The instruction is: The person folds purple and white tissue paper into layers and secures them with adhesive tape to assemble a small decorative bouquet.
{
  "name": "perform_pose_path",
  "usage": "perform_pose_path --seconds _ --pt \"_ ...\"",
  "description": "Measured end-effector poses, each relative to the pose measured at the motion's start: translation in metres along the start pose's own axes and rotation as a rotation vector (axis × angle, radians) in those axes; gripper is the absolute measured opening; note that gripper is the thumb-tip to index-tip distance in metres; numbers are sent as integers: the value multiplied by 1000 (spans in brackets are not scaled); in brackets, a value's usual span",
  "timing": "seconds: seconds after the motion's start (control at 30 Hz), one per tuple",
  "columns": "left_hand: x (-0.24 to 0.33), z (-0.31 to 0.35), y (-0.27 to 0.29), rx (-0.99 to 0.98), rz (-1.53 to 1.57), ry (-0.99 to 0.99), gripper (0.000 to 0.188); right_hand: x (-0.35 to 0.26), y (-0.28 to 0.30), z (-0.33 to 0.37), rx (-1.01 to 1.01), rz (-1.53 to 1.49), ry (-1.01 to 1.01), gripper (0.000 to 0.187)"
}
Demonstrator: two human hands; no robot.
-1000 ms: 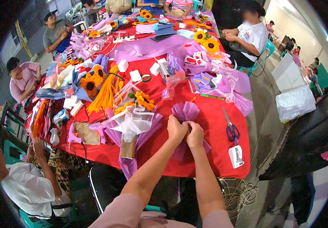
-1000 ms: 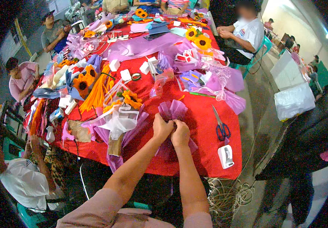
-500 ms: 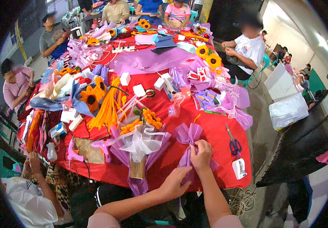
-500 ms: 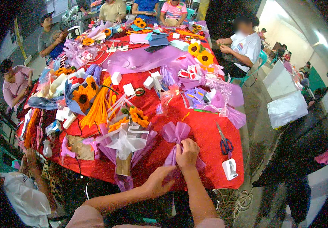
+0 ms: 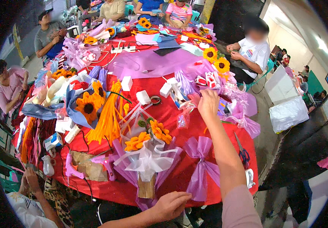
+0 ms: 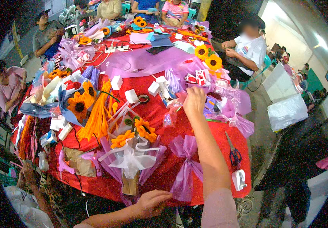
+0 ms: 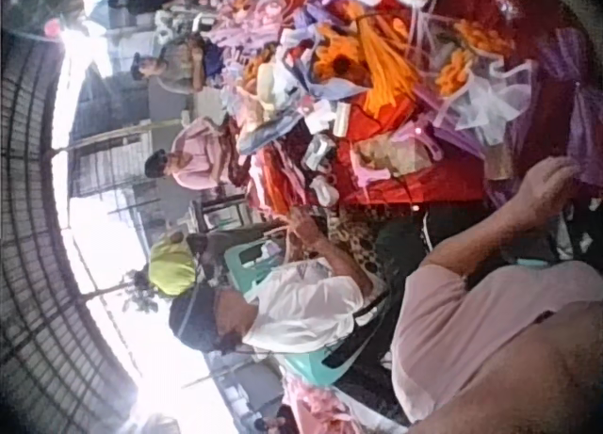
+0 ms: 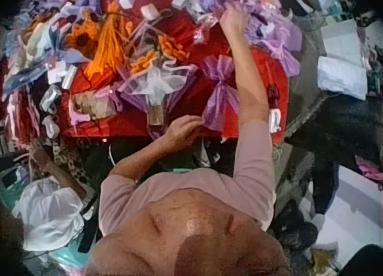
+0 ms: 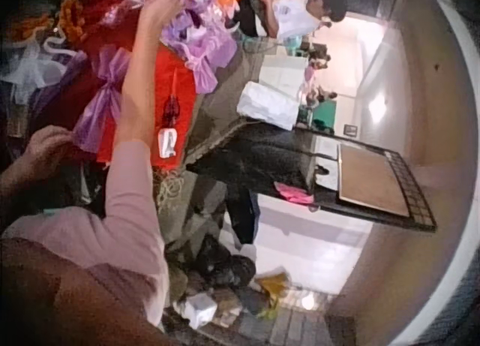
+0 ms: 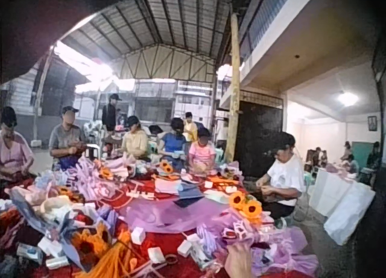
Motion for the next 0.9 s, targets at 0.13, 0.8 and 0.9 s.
perform_pose_path --seconds 0.13,0.8,0.9 --pt "-4 0 13 -25 25 57 38 3 -44 -35 -154 163 -1 19" --pt "-4 10 33 150 37 2 37 -252 168 22 -596 -1113 465 8" --pt "-5 11 40 239 82 -71 35 -263 192 59 -647 -1239 410 9"
Point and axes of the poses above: each hand's wrist, its own z-axis away from the middle knuckle, its own y-axis out of the back of the hand, x = y × z, the point moved 8 cm from there along -z, towards the middle knuckle, and after that the axes turned 12 degrees about y, right-handed, at the moved point
